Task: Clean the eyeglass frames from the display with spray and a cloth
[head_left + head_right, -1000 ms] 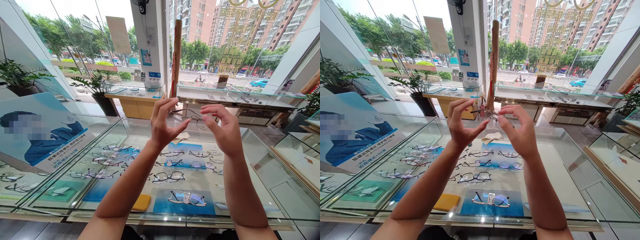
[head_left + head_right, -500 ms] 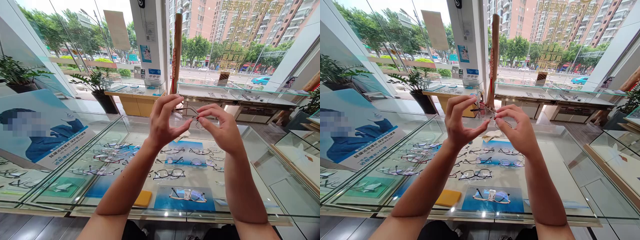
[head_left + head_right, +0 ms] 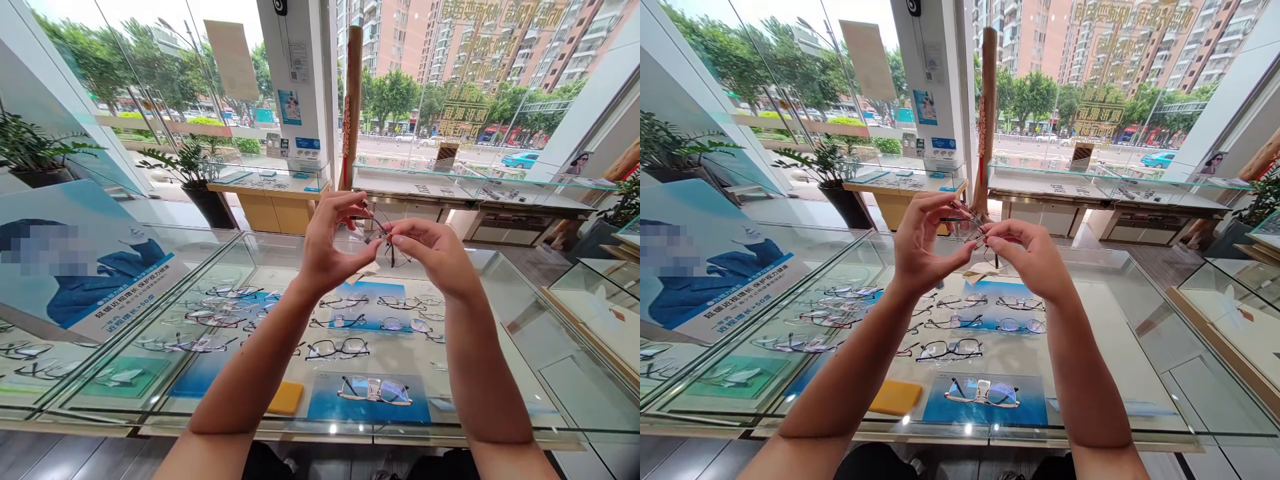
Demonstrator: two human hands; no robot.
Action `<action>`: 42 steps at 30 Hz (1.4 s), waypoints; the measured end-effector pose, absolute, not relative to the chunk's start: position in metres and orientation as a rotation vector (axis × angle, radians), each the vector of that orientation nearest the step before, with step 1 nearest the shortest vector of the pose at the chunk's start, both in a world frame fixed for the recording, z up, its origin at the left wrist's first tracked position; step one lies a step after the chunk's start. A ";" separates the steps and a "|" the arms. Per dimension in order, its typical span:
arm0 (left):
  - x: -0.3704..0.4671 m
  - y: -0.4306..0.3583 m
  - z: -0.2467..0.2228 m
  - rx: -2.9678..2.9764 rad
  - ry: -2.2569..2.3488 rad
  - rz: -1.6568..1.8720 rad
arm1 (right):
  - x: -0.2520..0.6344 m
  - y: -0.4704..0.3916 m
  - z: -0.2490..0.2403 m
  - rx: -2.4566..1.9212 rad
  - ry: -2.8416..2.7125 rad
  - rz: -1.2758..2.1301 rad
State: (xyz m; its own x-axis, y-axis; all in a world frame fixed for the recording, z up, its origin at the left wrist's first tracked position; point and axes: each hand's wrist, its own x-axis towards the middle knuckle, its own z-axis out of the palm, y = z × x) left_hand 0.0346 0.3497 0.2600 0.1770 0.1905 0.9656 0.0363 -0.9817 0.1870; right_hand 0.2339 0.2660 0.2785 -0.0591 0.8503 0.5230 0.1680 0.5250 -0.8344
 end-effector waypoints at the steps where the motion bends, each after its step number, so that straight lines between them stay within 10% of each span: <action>1: 0.035 0.350 0.260 2.304 0.227 1.915 | 0.233 0.266 0.278 -0.900 -1.543 0.718; 10: 0.049 0.321 0.258 1.991 0.597 2.336 | 0.231 0.273 0.272 -0.951 -1.447 0.392; 15: 0.059 0.308 0.252 1.914 0.667 1.632 | 0.215 0.270 0.272 -1.005 -1.457 -0.008; 24: 0.056 0.318 0.258 1.569 0.632 1.382 | 0.197 0.266 0.263 -1.059 -1.536 -0.357; 42: 0.069 0.296 0.248 2.615 0.587 0.543 | 0.363 0.285 0.151 -1.312 -0.901 -0.092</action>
State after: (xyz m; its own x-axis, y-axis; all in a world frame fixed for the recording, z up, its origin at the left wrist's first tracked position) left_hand 0.0692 0.2963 0.2480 0.8357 0.4728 0.2793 0.3154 -0.8296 0.4607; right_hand 0.3628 0.2854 0.1511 0.6695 0.4184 0.6138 0.5340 0.3033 -0.7892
